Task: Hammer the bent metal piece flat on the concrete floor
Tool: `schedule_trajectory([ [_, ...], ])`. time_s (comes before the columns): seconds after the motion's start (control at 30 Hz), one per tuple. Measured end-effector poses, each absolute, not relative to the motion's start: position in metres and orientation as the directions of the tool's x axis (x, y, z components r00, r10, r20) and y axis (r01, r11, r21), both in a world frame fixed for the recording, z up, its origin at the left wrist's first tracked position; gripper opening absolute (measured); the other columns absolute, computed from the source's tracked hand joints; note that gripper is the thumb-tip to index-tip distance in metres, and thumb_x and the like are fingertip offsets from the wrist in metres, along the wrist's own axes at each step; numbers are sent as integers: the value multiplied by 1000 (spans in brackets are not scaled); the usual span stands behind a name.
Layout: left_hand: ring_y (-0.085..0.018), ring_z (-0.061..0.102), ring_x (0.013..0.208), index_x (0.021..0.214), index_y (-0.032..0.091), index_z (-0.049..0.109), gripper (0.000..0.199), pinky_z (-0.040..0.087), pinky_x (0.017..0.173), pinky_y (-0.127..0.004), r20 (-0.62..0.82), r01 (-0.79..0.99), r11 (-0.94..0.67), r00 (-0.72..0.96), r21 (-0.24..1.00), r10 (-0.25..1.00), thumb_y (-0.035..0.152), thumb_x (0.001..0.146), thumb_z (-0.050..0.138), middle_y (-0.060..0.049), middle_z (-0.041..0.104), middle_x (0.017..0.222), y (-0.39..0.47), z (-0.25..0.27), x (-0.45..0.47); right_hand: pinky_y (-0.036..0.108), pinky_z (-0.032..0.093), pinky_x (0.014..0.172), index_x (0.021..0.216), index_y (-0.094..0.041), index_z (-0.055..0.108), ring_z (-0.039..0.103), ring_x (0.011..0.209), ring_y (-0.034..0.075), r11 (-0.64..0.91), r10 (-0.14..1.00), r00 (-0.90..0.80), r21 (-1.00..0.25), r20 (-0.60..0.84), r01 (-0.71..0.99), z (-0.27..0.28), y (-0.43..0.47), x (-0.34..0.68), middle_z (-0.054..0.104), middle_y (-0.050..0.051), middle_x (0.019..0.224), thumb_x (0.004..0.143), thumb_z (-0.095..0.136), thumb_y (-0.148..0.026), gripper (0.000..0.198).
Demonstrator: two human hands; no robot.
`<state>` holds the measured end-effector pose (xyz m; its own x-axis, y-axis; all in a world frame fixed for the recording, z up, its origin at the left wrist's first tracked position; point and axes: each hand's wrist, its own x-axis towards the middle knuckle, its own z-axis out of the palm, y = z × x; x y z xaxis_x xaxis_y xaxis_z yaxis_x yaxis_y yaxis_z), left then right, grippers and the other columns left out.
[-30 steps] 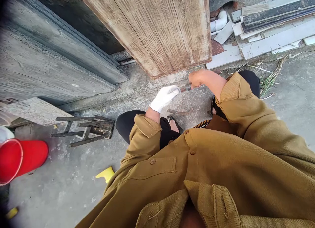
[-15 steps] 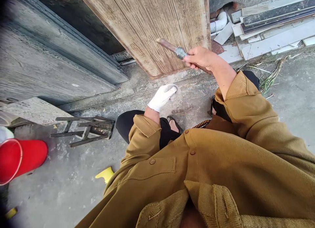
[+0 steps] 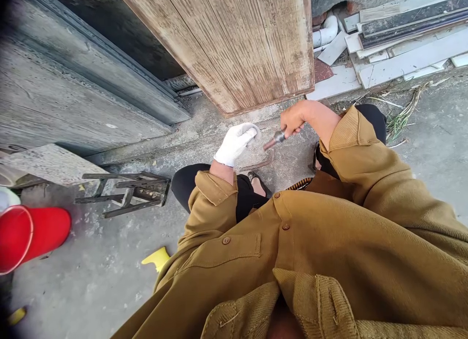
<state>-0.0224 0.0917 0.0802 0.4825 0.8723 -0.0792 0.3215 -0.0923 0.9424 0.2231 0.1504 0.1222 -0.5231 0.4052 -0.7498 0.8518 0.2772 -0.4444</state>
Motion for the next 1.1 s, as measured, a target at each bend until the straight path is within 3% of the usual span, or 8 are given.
schedule_trajectory([
  [0.13,-13,50,64,87,16,65,38,44,63,-28,-33,363,-133,419,922,908,53,94,59,-4,65,77,98,70,-23,21,36,61,80,-10,69,51,56,6,140,204,-726,-715,-656,685,142,143,233,60,-5,61,98,66,-5,19],
  [0.33,-12,46,58,85,17,63,30,38,58,-26,-63,317,-106,480,942,875,42,98,53,0,55,68,90,71,-14,20,34,53,78,-11,60,47,54,5,-77,816,-535,-959,-218,274,164,151,258,57,-2,67,103,55,-5,26],
  [0.43,-14,51,65,84,16,64,27,43,66,-27,-29,389,-196,502,900,864,36,98,52,-1,59,71,82,79,-11,22,35,53,81,-12,60,46,55,6,-116,913,-302,-884,-274,452,151,157,256,56,-1,68,104,57,-12,23],
  [0.57,-17,61,79,86,15,67,30,48,81,-29,21,532,-362,542,765,840,35,101,50,-3,67,82,72,87,-5,28,44,72,98,-7,72,61,78,16,79,929,-246,-502,-276,861,131,158,243,72,13,91,101,66,-26,21],
  [0.7,-19,66,83,95,15,73,29,48,84,-29,22,660,-430,532,616,847,31,104,50,-5,72,87,66,89,-4,37,48,86,119,-6,77,68,108,31,307,854,-338,-142,-395,941,122,148,226,74,23,119,101,65,-32,33],
  [0.83,-22,70,89,102,15,76,28,48,83,-29,-24,802,-425,478,420,878,29,104,52,-8,76,94,66,92,-11,37,47,81,111,-10,80,70,99,30,430,705,-389,-79,-593,899,119,136,219,76,18,109,98,69,-29,26],
  [1.0,-23,71,96,105,17,77,28,49,86,-30,-35,847,-403,441,347,897,29,105,52,-8,78,101,70,93,-17,29,41,66,88,-13,74,58,65,15,454,321,-531,-365,-784,813,126,121,227,65,2,70,97,66,-22,15],
  [1.1,-22,70,92,103,16,76,28,50,86,-30,24,802,-380,416,460,909,27,105,50,-7,76,97,71,88,-16,25,41,64,85,-15,70,54,63,12,298,165,-737,-679,-656,671,144,112,238,61,-1,68,93,71,-26,13],
])
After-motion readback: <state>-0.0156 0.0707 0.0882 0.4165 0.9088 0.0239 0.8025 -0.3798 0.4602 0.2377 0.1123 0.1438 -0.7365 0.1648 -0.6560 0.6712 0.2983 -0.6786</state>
